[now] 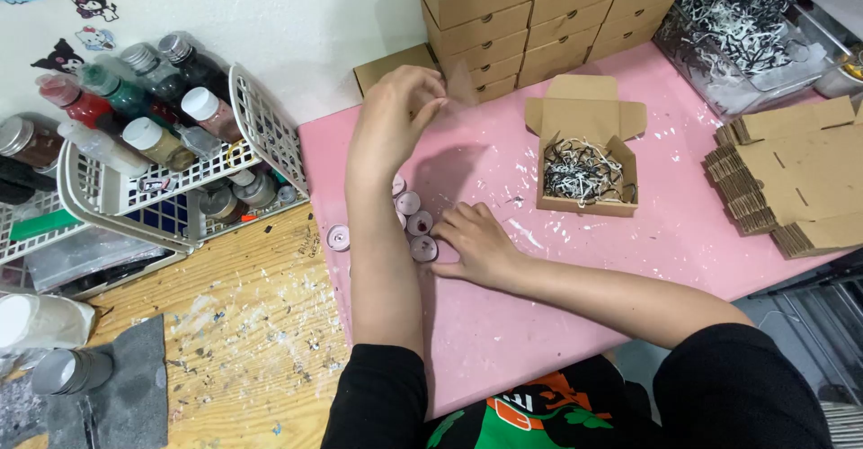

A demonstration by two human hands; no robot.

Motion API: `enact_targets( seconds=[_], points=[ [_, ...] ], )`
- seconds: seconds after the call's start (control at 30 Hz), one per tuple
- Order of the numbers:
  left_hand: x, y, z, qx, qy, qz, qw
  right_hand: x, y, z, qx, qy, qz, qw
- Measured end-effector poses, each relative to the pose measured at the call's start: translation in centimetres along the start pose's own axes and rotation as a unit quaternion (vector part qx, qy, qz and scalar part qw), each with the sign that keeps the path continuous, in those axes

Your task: The recorder folds cardboard gift boxes and packs them with crinkle paper and tea light candles.

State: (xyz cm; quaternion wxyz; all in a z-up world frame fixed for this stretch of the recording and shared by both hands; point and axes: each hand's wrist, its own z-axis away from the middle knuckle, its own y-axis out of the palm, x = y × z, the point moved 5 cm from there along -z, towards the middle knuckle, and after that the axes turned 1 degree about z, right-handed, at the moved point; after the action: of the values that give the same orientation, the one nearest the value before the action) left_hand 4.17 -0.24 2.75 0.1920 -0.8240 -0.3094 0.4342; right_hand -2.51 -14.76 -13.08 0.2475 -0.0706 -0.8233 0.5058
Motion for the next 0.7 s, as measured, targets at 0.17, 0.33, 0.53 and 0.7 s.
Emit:
enact_targets(
  seconds=[0.17, 0.33, 0.53, 0.7],
  points=[
    [0.0, 2.5, -0.4, 0.061, -0.075, -0.017, 0.995, -0.9, 0.2, 0.2, 0.029, 0.025, -0.027, 0.999],
    [-0.3, 4.0, -0.4, 0.117, -0.060, 0.015, 0.991, -0.5, -0.5, -0.1, 0.003, 0.018, -0.052, 0.998],
    [-0.4, 5.4, -0.2, 0.129, 0.007, 0.038, 0.991, -1.8, -3.6, 0.8, -0.005, -0.027, -0.073, 0.997],
    [-0.8, 5.7, 0.1, 0.176, 0.005, 0.046, 0.983, -5.3, -16.6, 1.1, -0.144, 0.065, -0.112, 0.981]
  ],
)
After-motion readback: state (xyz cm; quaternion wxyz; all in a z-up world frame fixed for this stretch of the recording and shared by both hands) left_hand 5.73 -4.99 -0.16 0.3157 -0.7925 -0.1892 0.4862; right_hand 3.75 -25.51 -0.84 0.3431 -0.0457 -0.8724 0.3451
